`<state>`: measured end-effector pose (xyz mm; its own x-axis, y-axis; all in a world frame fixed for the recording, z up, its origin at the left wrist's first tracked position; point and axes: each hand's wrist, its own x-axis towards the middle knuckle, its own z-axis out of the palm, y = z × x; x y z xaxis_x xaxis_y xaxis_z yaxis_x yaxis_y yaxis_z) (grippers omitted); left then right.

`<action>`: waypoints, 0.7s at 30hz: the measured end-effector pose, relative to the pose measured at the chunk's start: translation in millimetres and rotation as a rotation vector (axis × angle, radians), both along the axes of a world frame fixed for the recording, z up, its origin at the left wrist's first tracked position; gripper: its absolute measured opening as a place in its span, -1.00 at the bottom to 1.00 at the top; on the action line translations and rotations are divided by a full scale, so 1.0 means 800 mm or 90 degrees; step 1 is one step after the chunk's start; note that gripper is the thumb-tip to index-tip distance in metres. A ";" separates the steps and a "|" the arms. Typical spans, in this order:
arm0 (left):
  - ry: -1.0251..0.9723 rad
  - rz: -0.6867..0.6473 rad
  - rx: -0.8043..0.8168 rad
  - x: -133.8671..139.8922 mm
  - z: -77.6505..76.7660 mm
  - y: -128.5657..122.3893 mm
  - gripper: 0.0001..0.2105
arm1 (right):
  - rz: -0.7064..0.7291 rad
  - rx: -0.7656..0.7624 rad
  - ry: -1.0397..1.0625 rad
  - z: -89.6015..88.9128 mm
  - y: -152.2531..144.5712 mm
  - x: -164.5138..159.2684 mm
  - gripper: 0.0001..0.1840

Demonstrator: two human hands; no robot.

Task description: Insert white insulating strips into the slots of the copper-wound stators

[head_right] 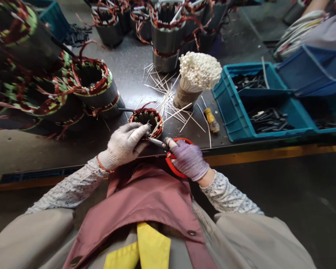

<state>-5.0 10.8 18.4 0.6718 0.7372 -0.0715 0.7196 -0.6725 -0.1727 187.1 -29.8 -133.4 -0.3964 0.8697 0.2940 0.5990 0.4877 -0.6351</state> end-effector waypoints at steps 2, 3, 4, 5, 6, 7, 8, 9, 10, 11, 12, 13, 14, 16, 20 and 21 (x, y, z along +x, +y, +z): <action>-0.004 -0.013 0.001 -0.002 0.000 0.002 -0.59 | -0.014 0.023 0.052 -0.009 -0.001 0.002 -0.54; -0.007 -0.019 -0.001 -0.003 0.001 0.003 -0.59 | -0.032 0.029 0.073 -0.012 -0.001 0.005 -0.55; -0.011 -0.025 -0.004 -0.005 0.002 0.005 -0.59 | -0.059 0.026 0.083 -0.014 0.001 0.008 -0.56; -0.016 -0.033 -0.008 -0.007 0.004 0.008 -0.60 | -0.086 0.015 0.080 -0.014 0.003 0.012 -0.56; -0.021 -0.042 -0.014 -0.009 0.005 0.010 -0.60 | -0.110 -0.001 0.067 -0.013 0.007 0.016 -0.55; -0.024 -0.050 -0.023 -0.011 0.007 0.013 -0.61 | -0.123 -0.019 0.048 -0.011 0.011 0.019 -0.54; -0.026 -0.055 -0.034 -0.012 0.008 0.015 -0.62 | -0.125 -0.036 0.027 -0.008 0.015 0.022 -0.51; -0.027 -0.059 -0.045 -0.014 0.010 0.018 -0.63 | -0.120 -0.051 0.010 -0.004 0.019 0.023 -0.50; -0.029 -0.063 -0.054 -0.015 0.011 0.020 -0.63 | -0.110 -0.063 -0.001 -0.002 0.023 0.024 -0.49; -0.033 -0.067 -0.059 -0.016 0.012 0.021 -0.64 | -0.099 -0.070 -0.004 0.000 0.025 0.023 -0.49; -0.039 -0.072 -0.062 -0.017 0.012 0.022 -0.64 | -0.089 -0.075 0.000 0.000 0.027 0.021 -0.49; -0.044 -0.076 -0.064 -0.017 0.013 0.023 -0.64 | -0.081 -0.079 0.008 -0.001 0.027 0.019 -0.50; -0.047 -0.079 -0.067 -0.018 0.013 0.024 -0.64 | -0.073 -0.082 0.019 -0.003 0.026 0.018 -0.51; -0.049 -0.084 -0.080 -0.019 0.015 0.027 -0.64 | -0.056 -0.091 0.043 -0.010 0.025 0.017 -0.51; -0.053 -0.110 -0.124 -0.026 0.024 0.040 -0.65 | -0.055 -0.148 0.061 -0.021 0.031 0.024 -0.52; -0.055 -0.120 -0.135 -0.028 0.027 0.044 -0.65 | -0.063 -0.164 0.059 -0.021 0.035 0.025 -0.52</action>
